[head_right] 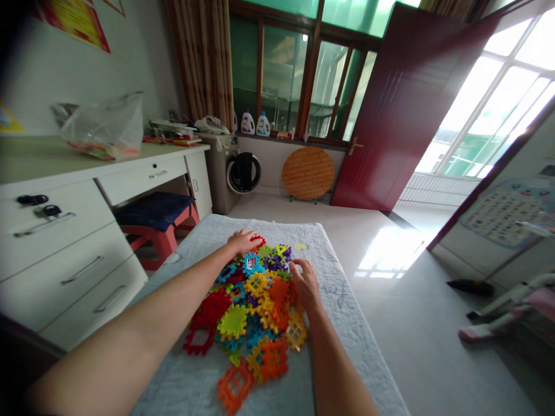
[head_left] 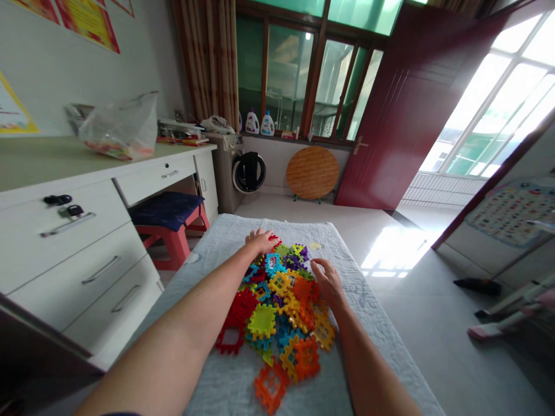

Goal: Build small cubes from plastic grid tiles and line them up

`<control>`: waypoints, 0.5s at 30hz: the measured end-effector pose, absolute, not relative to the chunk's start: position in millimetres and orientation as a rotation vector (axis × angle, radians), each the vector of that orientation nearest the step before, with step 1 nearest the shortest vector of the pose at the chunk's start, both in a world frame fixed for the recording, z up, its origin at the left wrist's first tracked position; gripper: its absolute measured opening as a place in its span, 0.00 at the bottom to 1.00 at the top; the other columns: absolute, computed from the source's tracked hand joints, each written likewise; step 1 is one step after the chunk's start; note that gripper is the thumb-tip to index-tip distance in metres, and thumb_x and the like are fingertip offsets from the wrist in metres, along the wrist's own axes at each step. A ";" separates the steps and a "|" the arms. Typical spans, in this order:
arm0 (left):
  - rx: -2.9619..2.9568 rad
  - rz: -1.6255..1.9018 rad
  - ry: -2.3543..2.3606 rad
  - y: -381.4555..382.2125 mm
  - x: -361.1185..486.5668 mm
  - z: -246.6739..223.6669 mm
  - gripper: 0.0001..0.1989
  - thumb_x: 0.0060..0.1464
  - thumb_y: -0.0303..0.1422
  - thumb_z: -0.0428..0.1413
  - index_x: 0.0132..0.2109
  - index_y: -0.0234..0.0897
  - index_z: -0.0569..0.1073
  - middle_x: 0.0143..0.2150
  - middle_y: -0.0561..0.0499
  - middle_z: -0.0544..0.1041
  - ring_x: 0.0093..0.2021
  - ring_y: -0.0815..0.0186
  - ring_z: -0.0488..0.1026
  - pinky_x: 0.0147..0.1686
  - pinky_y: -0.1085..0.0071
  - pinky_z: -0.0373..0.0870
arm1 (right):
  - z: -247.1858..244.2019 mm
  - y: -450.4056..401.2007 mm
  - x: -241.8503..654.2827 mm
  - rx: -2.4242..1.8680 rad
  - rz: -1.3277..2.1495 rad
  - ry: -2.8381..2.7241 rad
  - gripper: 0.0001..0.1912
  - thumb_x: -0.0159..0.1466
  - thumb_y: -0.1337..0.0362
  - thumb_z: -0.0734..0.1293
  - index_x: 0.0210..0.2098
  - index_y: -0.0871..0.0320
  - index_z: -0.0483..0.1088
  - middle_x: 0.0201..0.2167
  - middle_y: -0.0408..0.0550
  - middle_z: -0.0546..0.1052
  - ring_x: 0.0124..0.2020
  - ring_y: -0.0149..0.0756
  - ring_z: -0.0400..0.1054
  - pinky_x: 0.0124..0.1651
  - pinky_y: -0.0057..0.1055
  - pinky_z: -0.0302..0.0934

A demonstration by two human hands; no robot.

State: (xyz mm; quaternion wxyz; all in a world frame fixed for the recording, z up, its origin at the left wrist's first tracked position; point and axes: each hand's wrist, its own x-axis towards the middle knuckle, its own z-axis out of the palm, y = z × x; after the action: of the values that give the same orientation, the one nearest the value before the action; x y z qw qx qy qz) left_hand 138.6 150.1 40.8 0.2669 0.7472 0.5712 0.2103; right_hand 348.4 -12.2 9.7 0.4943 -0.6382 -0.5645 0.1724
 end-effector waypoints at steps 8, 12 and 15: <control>2.045 0.452 1.276 137.9 141.4 31.8 0.24 0.31 0.36 0.64 0.41 0.41 0.74 0.41 0.48 0.77 0.45 0.51 0.72 0.45 0.61 0.66 | 7.8 -12.1 335.3 -1.572 0.498 -1.499 0.19 0.58 0.49 0.64 0.44 0.51 0.73 0.43 0.48 0.77 0.48 0.47 0.67 0.54 0.47 0.56; 2.012 0.487 1.047 119.1 133.3 37.8 0.16 0.35 0.30 0.57 0.37 0.37 0.75 0.31 0.52 0.76 0.33 0.61 0.73 0.36 0.67 0.69 | 10.3 -14.4 330.2 -1.497 0.571 -1.544 0.20 0.57 0.52 0.66 0.47 0.52 0.72 0.45 0.48 0.76 0.47 0.45 0.68 0.53 0.45 0.59; 1.993 0.556 0.930 99.7 128.0 48.5 0.11 0.38 0.30 0.54 0.33 0.37 0.75 0.35 0.51 0.77 0.34 0.63 0.72 0.36 0.69 0.69 | 16.2 -16.5 327.5 -1.412 0.647 -1.550 0.19 0.58 0.54 0.65 0.47 0.54 0.71 0.46 0.49 0.75 0.47 0.42 0.68 0.51 0.42 0.61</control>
State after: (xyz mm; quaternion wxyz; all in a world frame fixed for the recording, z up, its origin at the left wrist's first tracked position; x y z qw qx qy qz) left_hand 128.0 99.7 48.5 0.4226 0.7962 0.3716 0.2220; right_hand 327.5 -16.5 16.2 0.4559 -0.5728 -0.6286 0.2625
